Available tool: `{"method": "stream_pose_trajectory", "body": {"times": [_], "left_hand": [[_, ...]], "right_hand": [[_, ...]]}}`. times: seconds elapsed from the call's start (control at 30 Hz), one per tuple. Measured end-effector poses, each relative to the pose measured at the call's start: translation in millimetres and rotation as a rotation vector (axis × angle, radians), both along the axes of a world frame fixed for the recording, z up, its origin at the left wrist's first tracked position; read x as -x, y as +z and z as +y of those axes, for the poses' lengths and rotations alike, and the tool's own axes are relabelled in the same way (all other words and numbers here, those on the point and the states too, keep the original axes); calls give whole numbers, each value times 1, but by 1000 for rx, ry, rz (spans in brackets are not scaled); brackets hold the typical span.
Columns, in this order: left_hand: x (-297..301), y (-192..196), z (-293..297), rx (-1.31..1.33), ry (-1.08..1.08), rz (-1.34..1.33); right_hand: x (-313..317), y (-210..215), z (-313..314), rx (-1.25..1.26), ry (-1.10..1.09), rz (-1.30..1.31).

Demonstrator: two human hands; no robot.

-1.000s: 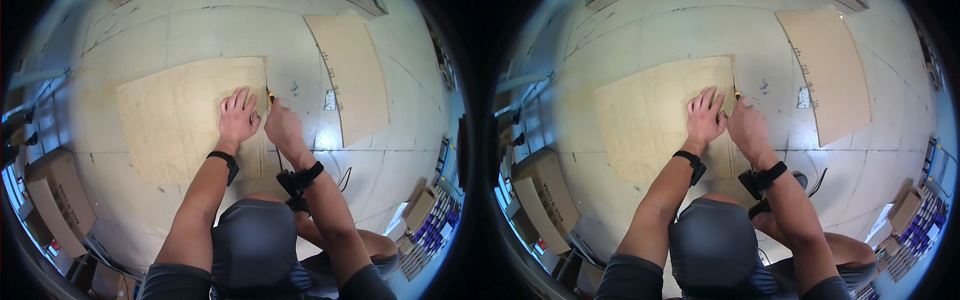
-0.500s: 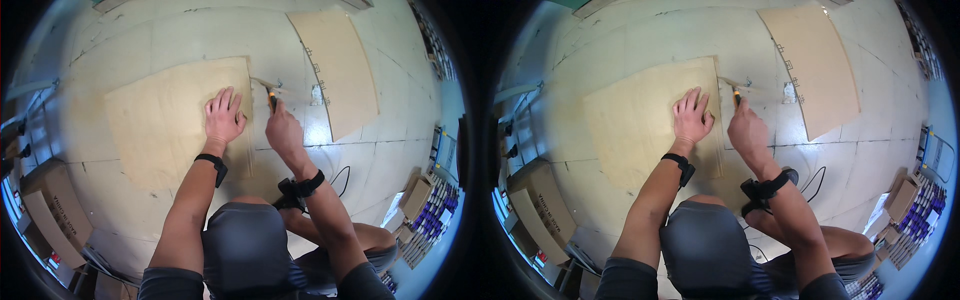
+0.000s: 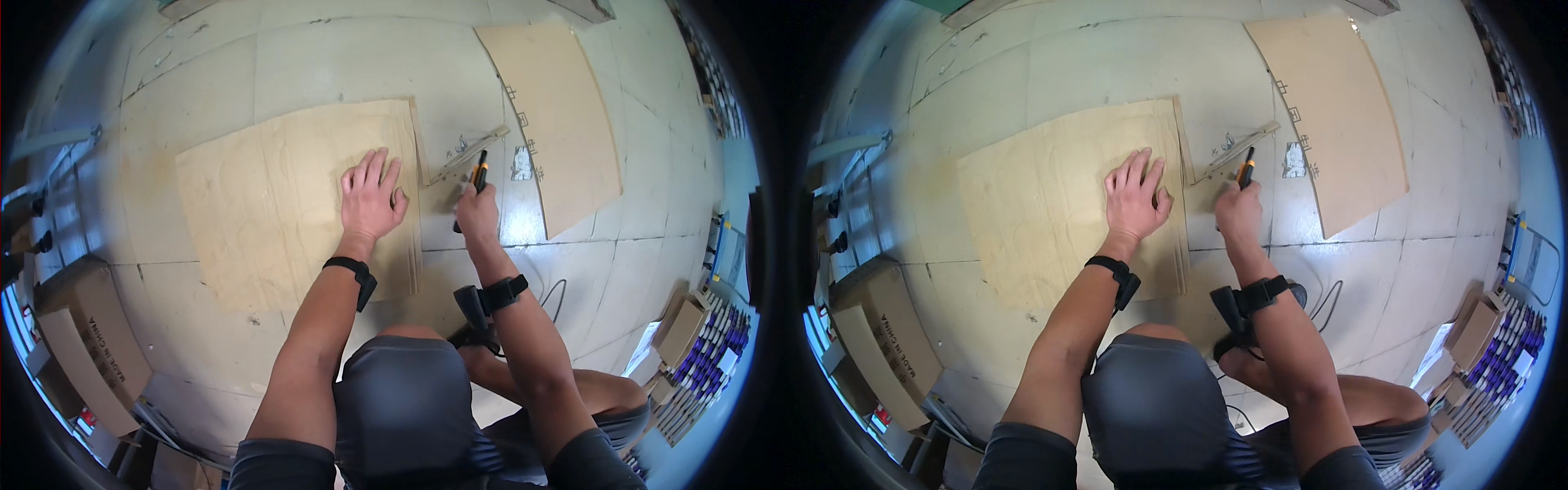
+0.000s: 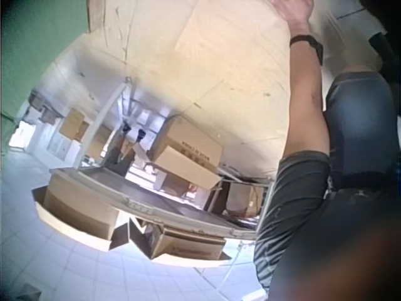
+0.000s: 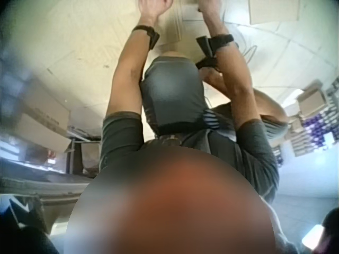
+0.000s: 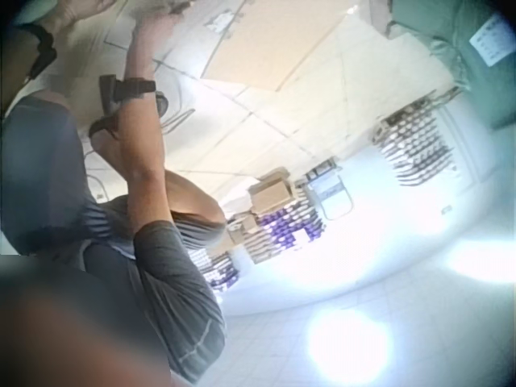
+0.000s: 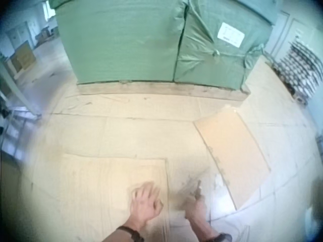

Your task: Cutting cardboard sheets on the floor using a utility knife.

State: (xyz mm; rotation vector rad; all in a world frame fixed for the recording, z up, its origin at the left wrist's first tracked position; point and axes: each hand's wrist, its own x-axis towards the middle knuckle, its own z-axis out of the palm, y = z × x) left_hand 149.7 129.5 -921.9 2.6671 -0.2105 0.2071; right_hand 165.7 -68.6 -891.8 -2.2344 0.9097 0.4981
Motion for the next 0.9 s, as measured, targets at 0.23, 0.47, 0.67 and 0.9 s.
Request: {"method": "stream_pose_trajectory", "body": {"times": [0.23,0.47,0.67,0.9], "left_hand": [[1,1,4,-8,10,4],[3,0,4,-8,12,2],[3,0,6,-27,4,12],[5,0,9,-24,11,3]], "right_hand": [[-68,11,21,235,662,-727],[-158,-29,51,108,993,-463],[-177,-32,53,-109,918,-377],[-148,-34,55,-261,659,-502]]}}
